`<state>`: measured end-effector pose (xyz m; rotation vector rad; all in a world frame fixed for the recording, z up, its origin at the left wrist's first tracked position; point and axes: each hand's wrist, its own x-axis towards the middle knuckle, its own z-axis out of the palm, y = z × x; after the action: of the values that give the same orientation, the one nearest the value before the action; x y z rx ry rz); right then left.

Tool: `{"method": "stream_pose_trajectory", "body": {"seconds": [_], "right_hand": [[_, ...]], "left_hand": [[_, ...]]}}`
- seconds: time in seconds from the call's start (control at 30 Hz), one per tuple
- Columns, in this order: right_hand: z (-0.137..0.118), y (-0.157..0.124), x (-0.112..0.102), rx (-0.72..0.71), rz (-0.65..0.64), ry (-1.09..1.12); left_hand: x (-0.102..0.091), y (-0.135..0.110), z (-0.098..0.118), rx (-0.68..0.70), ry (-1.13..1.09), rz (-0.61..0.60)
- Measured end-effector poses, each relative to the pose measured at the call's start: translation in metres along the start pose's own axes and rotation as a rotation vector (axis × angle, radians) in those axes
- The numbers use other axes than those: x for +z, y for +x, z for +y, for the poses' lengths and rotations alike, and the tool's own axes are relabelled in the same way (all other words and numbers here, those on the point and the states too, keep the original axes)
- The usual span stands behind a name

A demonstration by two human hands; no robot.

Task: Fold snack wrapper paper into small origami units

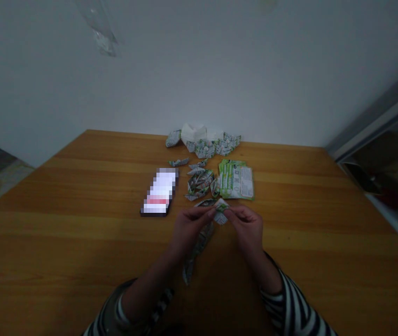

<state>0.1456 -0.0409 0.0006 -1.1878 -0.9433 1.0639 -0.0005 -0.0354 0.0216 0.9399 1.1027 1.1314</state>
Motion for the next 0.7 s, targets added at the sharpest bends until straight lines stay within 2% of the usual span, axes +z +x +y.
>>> {"method": "stream_pose_trajectory", "body": {"seconds": [0.17,0.33,0.5,0.6,0.7], "right_hand": [[-0.0049,-0.002,0.0073,0.085,0.008,0.122],[-0.0077,-0.0029,0.0084,0.134,-0.01,0.133],[-0.005,-0.0006,0.006,0.093,-0.005,0.073],[-0.0008,0.0008,0.0033,0.089,-0.054,0.046],[0.0009,-0.0002,0.0,0.028,-0.125,-0.032]], "left_hand": [[0.0015,0.0001,-0.0076,-0.013,-0.169,0.032],[0.003,-0.0011,-0.0058,-0.012,-0.206,0.006],[0.0021,-0.0023,-0.0034,0.097,0.077,-0.001],[-0.0016,-0.0009,-0.0043,0.184,0.277,0.032],[-0.0048,0.0009,-0.0037,0.224,0.339,0.077]]}}
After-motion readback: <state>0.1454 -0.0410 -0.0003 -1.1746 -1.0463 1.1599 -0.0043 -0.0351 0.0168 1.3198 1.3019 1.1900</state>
